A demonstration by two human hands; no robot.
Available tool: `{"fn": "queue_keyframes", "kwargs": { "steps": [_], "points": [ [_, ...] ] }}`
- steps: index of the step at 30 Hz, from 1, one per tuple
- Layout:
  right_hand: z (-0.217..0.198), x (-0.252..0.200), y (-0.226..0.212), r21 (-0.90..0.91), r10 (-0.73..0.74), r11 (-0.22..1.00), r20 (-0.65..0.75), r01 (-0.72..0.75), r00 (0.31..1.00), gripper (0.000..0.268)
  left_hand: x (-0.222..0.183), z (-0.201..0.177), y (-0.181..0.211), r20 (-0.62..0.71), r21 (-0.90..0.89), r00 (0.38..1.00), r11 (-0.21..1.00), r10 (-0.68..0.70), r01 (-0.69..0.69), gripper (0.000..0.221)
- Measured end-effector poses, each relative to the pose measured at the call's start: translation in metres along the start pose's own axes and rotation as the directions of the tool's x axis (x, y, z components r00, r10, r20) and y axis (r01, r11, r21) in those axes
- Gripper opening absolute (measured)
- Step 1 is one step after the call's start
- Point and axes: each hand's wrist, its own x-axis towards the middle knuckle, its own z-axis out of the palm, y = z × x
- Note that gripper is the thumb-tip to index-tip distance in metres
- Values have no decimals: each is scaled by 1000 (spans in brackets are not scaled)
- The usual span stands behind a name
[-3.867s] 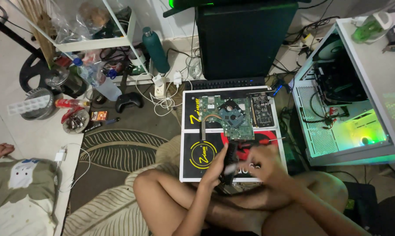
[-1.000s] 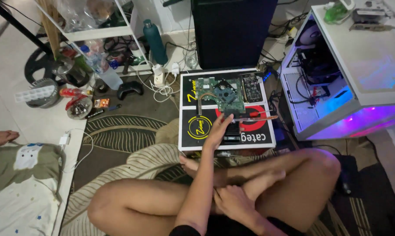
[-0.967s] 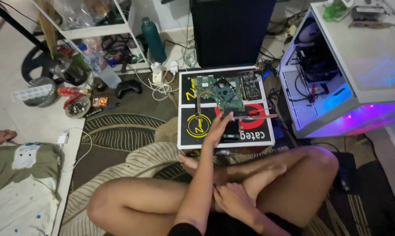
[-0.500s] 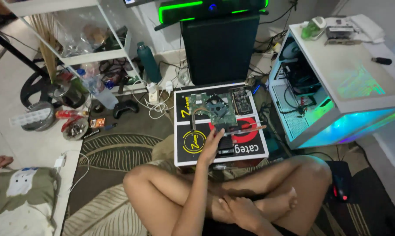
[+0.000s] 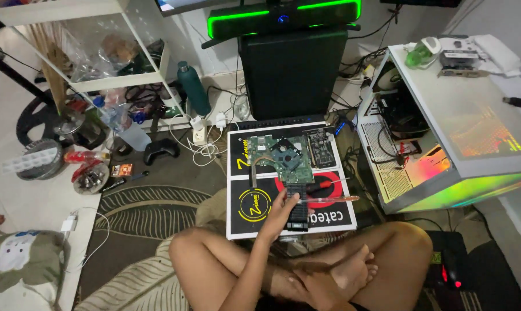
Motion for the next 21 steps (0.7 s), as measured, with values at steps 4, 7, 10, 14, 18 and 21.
{"fn": "queue_keyframes", "kwargs": {
  "steps": [4,7,10,14,18,21],
  "points": [
    [0,11,4,-31,-160,987,-102,158,982,43,4,-2,-3,-31,36,999,998,-43,45,45],
    [-1,18,0,39,-75,996,-66,78,995,42,5,-1,2,-15,29,998,998,-63,63,44],
    [-9,17,-2,126,-11,991,-173,33,985,30,4,-1,4,34,-10,998,999,-47,48,44],
    [-73,5,10,58,8,996,-787,61,617,16,-4,11,14,-16,-23,998,998,-63,63,50],
    [-177,61,36,431,471,882,-784,-190,405,25,-15,28,36,-74,11,995,998,-68,69,49],
    [-223,115,76,494,388,867,-754,67,529,26,9,2,-7,-79,143,996,988,-46,57,49]
  ]
}}
